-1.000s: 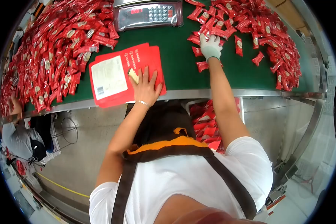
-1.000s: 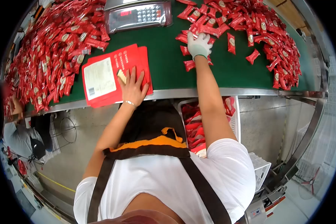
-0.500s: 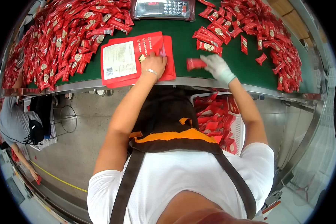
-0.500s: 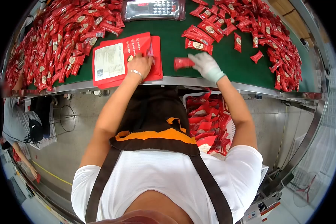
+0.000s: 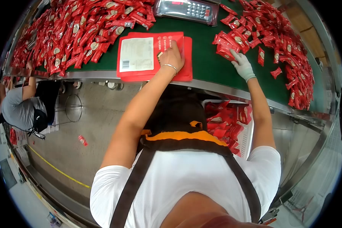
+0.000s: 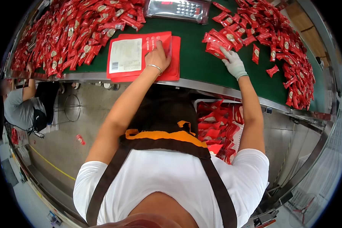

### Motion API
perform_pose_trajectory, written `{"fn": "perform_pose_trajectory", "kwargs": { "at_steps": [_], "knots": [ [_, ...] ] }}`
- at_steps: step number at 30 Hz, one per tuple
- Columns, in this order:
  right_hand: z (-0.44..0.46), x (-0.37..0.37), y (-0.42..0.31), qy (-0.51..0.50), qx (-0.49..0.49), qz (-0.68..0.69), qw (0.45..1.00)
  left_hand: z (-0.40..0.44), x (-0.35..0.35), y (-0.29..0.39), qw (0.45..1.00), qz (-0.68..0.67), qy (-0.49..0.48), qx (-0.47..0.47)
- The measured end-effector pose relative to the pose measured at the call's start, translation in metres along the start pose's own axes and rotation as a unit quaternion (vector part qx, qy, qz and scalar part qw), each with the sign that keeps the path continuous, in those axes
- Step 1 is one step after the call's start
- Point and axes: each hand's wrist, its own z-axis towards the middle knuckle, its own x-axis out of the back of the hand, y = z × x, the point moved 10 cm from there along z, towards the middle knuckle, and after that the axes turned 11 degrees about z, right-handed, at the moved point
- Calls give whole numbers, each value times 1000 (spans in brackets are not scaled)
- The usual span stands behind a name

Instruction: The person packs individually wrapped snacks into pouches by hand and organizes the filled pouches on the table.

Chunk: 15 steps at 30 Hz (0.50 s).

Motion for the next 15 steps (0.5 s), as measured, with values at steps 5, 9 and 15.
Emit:
{"fn": "perform_pose_trajectory", "kwargs": {
  "at_steps": [5, 9, 15],
  "knots": [
    [11, -4, -121, 51, 69, 179, 980, 7, -11, -22, 986, -27, 159, -34],
    [28, -38, -166, 18, 85, 167, 982, 6, -18, -31, 985, -117, 125, -10],
    [67, -85, -202, -54, 269, 70, 959, -20, 6, 12, 927, -217, 232, -202]
  ]
}}
